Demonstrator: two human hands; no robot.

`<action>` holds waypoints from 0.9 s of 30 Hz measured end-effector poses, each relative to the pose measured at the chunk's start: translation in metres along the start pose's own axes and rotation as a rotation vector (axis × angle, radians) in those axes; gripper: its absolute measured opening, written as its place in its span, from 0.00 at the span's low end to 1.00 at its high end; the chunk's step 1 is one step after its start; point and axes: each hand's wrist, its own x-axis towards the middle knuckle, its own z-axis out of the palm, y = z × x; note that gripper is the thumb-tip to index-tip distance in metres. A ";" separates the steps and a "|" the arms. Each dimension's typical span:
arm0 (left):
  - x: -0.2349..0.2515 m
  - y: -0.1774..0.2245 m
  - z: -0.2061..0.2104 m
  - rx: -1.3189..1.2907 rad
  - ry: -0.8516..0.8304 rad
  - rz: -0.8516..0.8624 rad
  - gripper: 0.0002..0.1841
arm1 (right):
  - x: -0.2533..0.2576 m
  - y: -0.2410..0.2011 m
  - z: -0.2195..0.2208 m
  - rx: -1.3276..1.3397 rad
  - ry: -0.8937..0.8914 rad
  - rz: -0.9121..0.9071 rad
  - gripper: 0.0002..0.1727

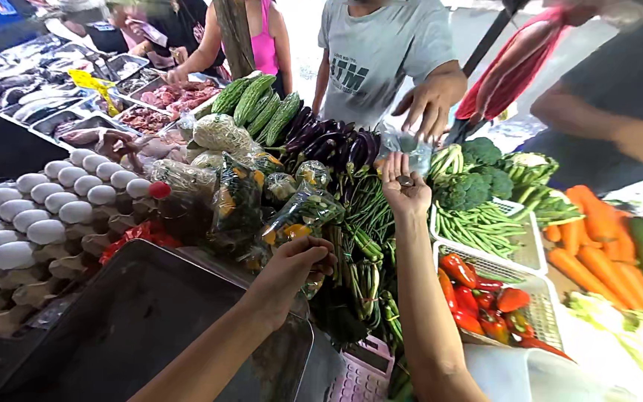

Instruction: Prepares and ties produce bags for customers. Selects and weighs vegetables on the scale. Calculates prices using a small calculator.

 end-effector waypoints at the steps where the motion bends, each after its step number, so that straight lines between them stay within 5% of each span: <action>1: -0.002 -0.001 0.002 0.008 -0.008 0.002 0.10 | -0.013 -0.003 0.001 -0.123 0.047 0.011 0.32; 4: -0.011 -0.009 0.004 0.046 -0.044 0.010 0.11 | -0.065 -0.004 -0.003 -0.502 0.243 0.040 0.27; 9: -0.033 -0.026 -0.004 0.157 -0.158 0.123 0.11 | -0.181 -0.016 -0.032 -0.699 0.194 0.126 0.25; 16: -0.107 -0.048 -0.044 0.300 -0.389 0.385 0.12 | -0.360 -0.013 -0.082 -1.871 0.129 0.226 0.21; 22: -0.178 -0.085 -0.109 0.401 -0.443 0.431 0.10 | -0.397 0.049 -0.166 -2.257 0.055 0.423 0.20; 27: -0.255 -0.137 -0.116 0.375 -0.738 0.394 0.09 | -0.424 0.061 -0.183 -2.354 0.252 0.049 0.16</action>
